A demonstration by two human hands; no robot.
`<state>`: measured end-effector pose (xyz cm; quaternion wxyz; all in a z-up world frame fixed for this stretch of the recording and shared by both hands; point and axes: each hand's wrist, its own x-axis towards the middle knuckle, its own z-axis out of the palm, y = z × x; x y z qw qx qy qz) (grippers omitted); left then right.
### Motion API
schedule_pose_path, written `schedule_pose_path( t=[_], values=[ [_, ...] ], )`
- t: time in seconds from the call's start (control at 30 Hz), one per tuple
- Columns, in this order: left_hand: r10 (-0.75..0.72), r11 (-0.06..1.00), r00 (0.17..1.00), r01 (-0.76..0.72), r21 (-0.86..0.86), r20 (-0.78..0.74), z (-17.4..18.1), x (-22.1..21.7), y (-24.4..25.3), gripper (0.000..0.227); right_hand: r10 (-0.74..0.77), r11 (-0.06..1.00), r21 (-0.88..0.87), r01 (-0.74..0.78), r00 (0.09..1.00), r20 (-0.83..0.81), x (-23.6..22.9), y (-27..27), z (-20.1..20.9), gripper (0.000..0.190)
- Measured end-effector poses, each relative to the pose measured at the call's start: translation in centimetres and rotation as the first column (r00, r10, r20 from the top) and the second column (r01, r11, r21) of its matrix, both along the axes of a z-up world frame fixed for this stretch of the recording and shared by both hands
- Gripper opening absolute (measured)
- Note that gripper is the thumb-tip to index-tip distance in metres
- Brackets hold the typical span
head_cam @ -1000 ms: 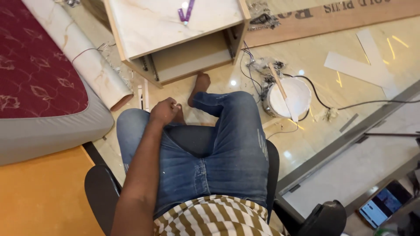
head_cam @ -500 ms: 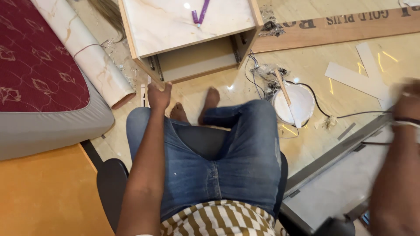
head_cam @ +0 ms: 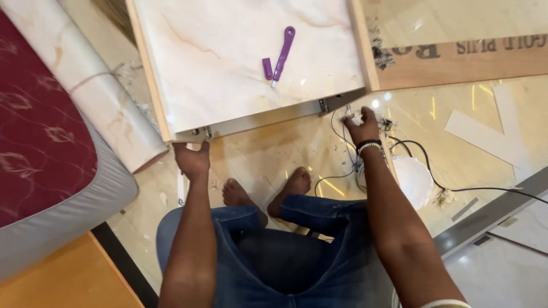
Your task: The person assembles a small wooden cabinet by sliding the frame onto a base, applying glue to a white panel, and marking it with a pen.
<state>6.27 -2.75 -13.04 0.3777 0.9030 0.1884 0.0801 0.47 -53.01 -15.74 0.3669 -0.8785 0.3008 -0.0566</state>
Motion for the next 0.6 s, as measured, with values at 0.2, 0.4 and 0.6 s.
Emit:
schedule_pose_path(
  t=[0.2,0.4,0.6],
  values=[
    [0.143,0.975,0.963,-0.098,-0.199,0.227,-2.7,1.3,-1.0,0.033,-0.008,0.993,0.118,0.015,0.998,-0.059,4.3,0.2,-1.3,0.036],
    [0.184,0.941,0.983,-0.181,-0.285,-0.016,-2.9,1.4,-0.1,0.025,0.147,0.983,0.092,-0.157,0.983,0.111,4.7,-1.3,-3.3,0.029],
    [0.151,0.937,0.983,-0.109,-0.333,0.104,-4.5,1.6,0.9,0.044,0.239,0.971,-0.036,-0.237,0.968,0.077,5.4,-1.6,-3.5,0.027]
  ],
)
